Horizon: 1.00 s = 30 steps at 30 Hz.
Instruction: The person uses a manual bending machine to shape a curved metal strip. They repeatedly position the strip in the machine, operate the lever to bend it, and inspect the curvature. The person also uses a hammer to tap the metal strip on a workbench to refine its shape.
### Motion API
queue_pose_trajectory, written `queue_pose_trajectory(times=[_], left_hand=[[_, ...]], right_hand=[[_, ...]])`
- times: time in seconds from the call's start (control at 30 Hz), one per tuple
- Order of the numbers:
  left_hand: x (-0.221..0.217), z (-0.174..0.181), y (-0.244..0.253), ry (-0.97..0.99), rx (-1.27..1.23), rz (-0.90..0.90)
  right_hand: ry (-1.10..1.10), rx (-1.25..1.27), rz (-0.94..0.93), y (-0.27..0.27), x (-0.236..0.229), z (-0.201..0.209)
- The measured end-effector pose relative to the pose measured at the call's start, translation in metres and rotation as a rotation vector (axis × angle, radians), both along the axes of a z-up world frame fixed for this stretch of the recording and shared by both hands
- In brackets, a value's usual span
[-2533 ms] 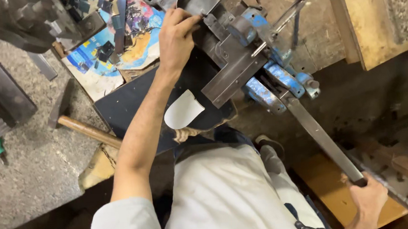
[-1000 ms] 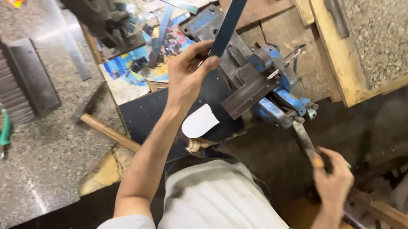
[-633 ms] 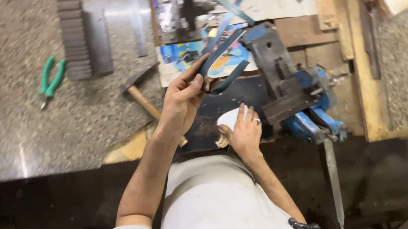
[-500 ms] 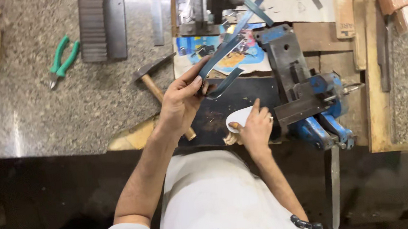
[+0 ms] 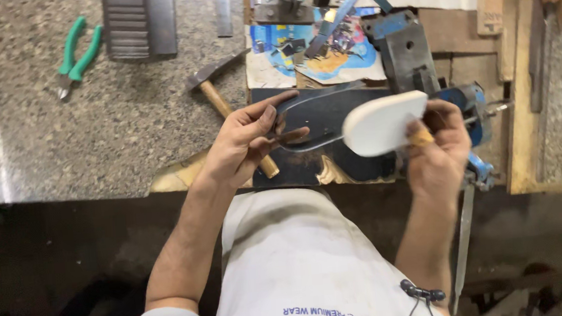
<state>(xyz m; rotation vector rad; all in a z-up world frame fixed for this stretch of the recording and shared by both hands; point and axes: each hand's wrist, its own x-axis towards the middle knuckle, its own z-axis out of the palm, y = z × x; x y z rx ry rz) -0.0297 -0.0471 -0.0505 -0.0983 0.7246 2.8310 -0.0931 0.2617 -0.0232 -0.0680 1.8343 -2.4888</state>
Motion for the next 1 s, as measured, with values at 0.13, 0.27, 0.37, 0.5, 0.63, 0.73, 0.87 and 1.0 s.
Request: queue_pose_trajectory(times=[0.13,0.27,0.37,0.5,0.63,0.73,0.87,1.0], left_hand=[[0.001,0.005,0.012,-0.073,-0.032,-0.04],[0.004,0.003,0.014,-0.075,-0.148,-0.093],[0.006,0.001,0.019,-0.028,-0.122,-0.096],[0.006,0.007,0.029,-0.074,-0.1,-0.108],[0.009,0.012,0.034,-0.09,-0.103,-0.118],[0.015,0.011,0.038,-0.061,-0.097,-0.109],[0.022,0.008,0.041,-0.058,-0.117,-0.121],[0.025,0.015,0.042,0.004,-0.405,-0.111]], right_hand=[[0.021,0.025,0.008,-0.032,0.011,-0.004],[0.019,0.043,0.027,-0.042,0.023,-0.01],[0.079,0.037,-0.011,-0.047,0.03,-0.012],[0.065,0.045,-0.046,-0.05,0.038,-0.015],[0.055,0.145,0.011,-0.043,0.04,-0.013],[0.042,0.16,0.027,-0.039,0.045,-0.013],[0.021,0.18,0.01,-0.035,0.055,-0.012],[-0.014,0.21,0.007,-0.036,0.057,-0.009]])
